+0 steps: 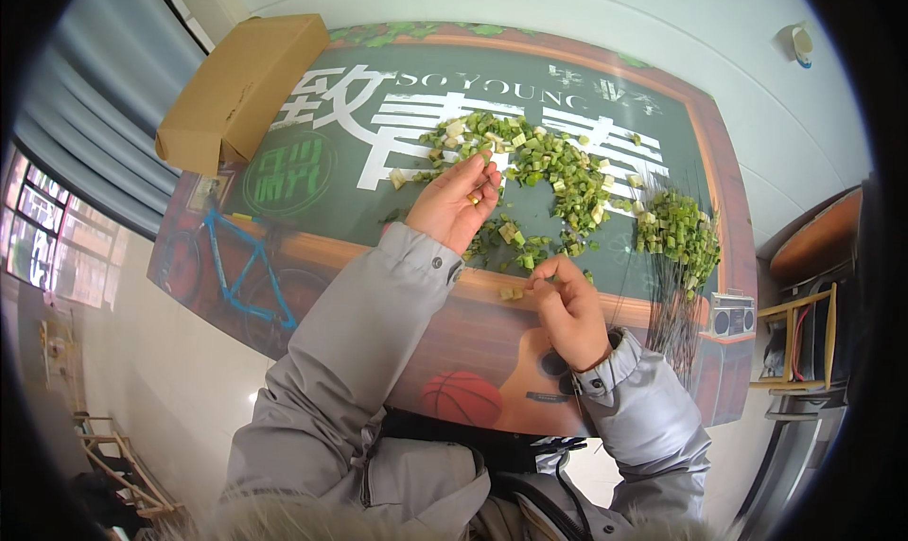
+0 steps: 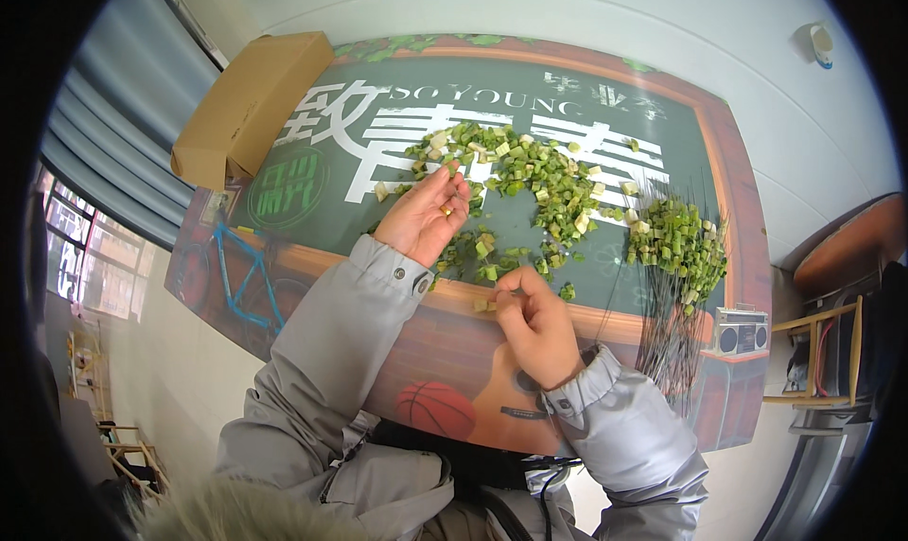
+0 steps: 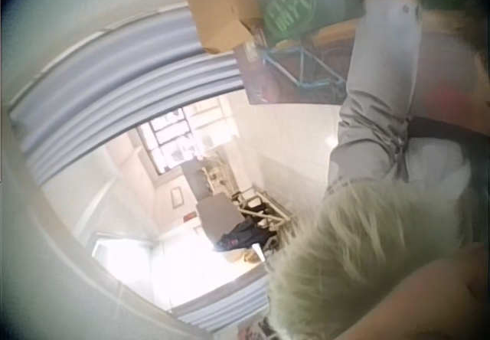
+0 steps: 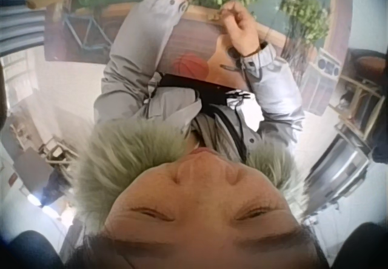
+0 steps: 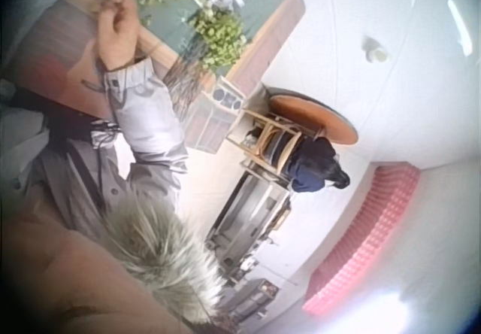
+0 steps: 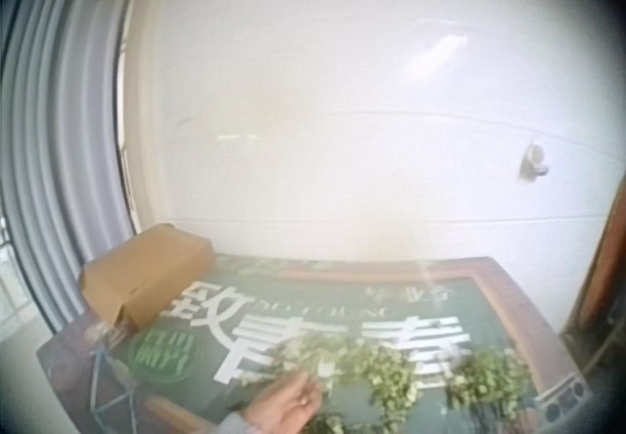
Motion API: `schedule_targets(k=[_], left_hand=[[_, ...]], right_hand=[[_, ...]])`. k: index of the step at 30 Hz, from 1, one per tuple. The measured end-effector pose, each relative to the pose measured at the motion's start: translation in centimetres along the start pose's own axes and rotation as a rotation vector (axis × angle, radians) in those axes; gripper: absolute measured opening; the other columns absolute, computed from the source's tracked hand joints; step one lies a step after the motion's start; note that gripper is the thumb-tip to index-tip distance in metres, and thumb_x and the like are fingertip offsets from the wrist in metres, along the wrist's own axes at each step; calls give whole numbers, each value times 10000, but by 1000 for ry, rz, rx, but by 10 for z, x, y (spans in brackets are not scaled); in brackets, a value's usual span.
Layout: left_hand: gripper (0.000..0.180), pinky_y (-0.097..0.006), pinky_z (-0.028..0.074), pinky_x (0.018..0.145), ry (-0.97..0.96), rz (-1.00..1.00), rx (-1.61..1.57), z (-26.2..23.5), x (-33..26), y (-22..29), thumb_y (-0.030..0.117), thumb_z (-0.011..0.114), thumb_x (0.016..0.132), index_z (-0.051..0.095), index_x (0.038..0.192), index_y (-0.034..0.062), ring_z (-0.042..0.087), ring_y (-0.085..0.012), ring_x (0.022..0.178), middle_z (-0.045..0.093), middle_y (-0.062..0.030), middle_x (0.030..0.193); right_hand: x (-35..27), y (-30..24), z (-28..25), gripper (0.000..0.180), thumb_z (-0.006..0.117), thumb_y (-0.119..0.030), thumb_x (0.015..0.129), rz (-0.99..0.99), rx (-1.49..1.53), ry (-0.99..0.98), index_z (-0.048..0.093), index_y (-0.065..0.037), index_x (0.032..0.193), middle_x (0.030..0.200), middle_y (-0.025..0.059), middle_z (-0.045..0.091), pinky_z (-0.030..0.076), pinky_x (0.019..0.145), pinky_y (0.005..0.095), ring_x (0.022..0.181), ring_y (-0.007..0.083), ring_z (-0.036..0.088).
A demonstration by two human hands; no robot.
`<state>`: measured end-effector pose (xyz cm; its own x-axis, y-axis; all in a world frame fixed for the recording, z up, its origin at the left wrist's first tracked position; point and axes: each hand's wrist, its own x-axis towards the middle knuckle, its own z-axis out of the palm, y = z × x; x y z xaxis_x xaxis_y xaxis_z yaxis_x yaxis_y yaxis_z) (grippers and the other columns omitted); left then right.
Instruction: The person threads small diced green vegetable pieces onto thin metal skewers one by one. They pick up pieces from a pile on the table and slide them onto each skewer, then place the completed skewers aside in a growing bundle.
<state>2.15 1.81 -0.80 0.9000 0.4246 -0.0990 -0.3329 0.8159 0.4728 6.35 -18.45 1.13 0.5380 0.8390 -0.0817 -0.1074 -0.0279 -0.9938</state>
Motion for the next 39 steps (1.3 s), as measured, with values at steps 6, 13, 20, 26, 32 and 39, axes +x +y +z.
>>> schedule_targets(k=[6, 13, 20, 26, 32, 39], left_hand=[[216, -215, 450, 703, -24, 1, -12, -1, 0, -2, 124, 545, 900, 521, 1076, 1, 509, -149, 909, 516, -78, 977], [224, -223, 449, 712, -19, -13, 8, 4, -3, -2, 111, 537, 903, 515, 1092, -6, 507, -152, 909, 514, -87, 976], [240, -236, 449, 723, -34, 0, 38, 3, -2, -3, 117, 551, 895, 518, 1103, 0, 503, -143, 903, 517, -82, 974], [203, -266, 457, 766, -51, -41, 77, 0, -2, -5, 124, 556, 892, 561, 1074, 34, 510, -134, 890, 537, -57, 966], [191, -269, 457, 783, -116, -88, 87, -2, -3, -6, 137, 553, 895, 577, 1060, 42, 517, -132, 885, 550, -45, 960], [194, -270, 455, 788, -112, -100, 66, 1, -3, -5, 139, 548, 899, 573, 1064, 40, 513, -137, 885, 542, -47, 953]], right_hand=[[-1, 0, -2, 38, 451, -74, 906, -7, -21, 0, 471, -42, 899, 608, -74, 397, 222, 444, 182, 507, -19, 302], [0, 1, -2, 39, 455, -71, 901, -19, -29, 16, 476, -39, 892, 607, -73, 404, 224, 446, 180, 506, -18, 300], [0, -1, -3, 35, 454, -65, 897, 17, -48, 32, 476, -39, 888, 633, -69, 415, 232, 454, 176, 520, -17, 310], [-2, -2, -3, 31, 453, -61, 895, 29, -30, 21, 471, -40, 880, 638, -71, 407, 233, 458, 175, 528, -17, 311], [-1, -2, -2, 25, 451, -56, 896, 10, -18, 30, 466, -42, 880, 636, -75, 392, 224, 453, 177, 521, -18, 305], [-1, -3, -3, 28, 444, -47, 904, -32, -9, 13, 460, -45, 880, 612, -79, 373, 210, 444, 179, 507, -20, 293]])
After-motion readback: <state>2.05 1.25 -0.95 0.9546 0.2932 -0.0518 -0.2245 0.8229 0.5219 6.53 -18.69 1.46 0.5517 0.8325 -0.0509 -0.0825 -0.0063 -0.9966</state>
